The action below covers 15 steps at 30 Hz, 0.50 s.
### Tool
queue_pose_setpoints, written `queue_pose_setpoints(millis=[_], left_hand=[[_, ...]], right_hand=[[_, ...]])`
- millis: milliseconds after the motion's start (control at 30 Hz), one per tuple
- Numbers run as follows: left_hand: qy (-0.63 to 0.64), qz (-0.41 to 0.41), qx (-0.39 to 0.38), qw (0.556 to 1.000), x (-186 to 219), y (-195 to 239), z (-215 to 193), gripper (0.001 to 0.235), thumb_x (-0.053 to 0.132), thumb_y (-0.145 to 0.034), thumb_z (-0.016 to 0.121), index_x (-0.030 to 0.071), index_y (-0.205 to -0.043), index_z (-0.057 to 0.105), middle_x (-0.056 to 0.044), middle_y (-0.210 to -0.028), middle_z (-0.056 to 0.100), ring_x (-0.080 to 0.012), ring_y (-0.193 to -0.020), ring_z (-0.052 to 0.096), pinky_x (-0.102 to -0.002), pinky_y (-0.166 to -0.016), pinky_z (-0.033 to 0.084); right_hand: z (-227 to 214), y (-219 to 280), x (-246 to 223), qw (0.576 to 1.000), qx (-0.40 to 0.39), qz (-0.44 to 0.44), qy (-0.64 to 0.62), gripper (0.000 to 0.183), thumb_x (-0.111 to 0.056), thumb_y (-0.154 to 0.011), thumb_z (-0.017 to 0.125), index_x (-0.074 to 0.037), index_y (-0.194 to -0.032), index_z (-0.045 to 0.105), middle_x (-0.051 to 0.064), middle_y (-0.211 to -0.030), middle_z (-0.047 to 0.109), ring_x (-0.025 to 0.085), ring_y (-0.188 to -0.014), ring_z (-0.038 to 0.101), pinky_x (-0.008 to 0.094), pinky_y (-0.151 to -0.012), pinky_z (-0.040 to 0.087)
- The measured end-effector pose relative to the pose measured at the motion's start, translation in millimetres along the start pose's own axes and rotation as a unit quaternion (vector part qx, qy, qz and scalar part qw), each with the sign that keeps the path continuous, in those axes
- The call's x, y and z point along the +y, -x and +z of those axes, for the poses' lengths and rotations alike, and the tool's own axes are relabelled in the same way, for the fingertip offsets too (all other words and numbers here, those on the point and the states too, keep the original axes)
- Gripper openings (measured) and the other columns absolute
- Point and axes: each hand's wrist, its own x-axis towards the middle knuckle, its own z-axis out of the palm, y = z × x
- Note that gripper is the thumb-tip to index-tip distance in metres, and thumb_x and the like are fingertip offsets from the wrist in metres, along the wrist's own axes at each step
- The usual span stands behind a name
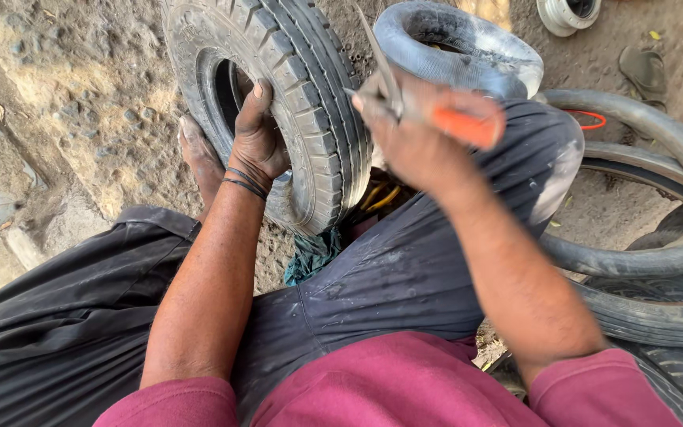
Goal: The person removes a tire from a rim using a tire iron, then uses shears to cut a strip from the tire tread. The person then inserts an inner tube into the tire and adjusts it by hand.
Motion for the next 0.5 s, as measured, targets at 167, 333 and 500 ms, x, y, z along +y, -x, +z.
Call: queue_pose_setpoints(millis=[167, 333, 500], left_hand=[[0.001, -0.009, -0.002, 1.000, 1, 2, 6, 0.089, 0.052, -0.085, 0.083, 0.000, -0.150, 0.050, -0.020, -0.141, 0.063, -0.0343, -0.130, 0.064, -0.054, -0.119, 0.050], [-0.025, -0.002, 0.003, 1.000, 2, 4, 11, 0.093, 0.052, -0.081, 0.086, 0.003, -0.151, 0.049, -0.017, -0.143, 0.062, -0.0335, -0.132, 0.063, -0.054, -0.119, 0.051], [-0.022, -0.023, -0.008, 0.999, -13, 6, -43, 0.092, 0.051, -0.079, 0.088, 0.003, -0.148, 0.051, -0.017, -0.137, 0.065, -0.0351, -0.129, 0.062, -0.055, -0.116, 0.050]], right_hand=[[-30, -64, -16, 0.972, -0.089, -0.091, 0.196, 0.027, -0.032, -0.105, 0.068, -0.006, -0.100, 0.068, 0.011, -0.072, 0.069, 0.021, -0.062, 0.067, 0.037, -0.053, 0.051], [-32, -96, 3, 0.942, -0.274, 0.193, 0.015, 0.031, -0.036, -0.101, 0.062, -0.007, -0.088, 0.067, 0.010, -0.064, 0.067, 0.019, -0.049, 0.063, 0.036, -0.043, 0.048], [-51, -62, 18, 0.943, -0.246, 0.202, -0.095, 0.027, -0.030, -0.101, 0.066, -0.005, -0.090, 0.070, 0.007, -0.065, 0.068, 0.015, -0.050, 0.064, 0.034, -0.046, 0.050]])
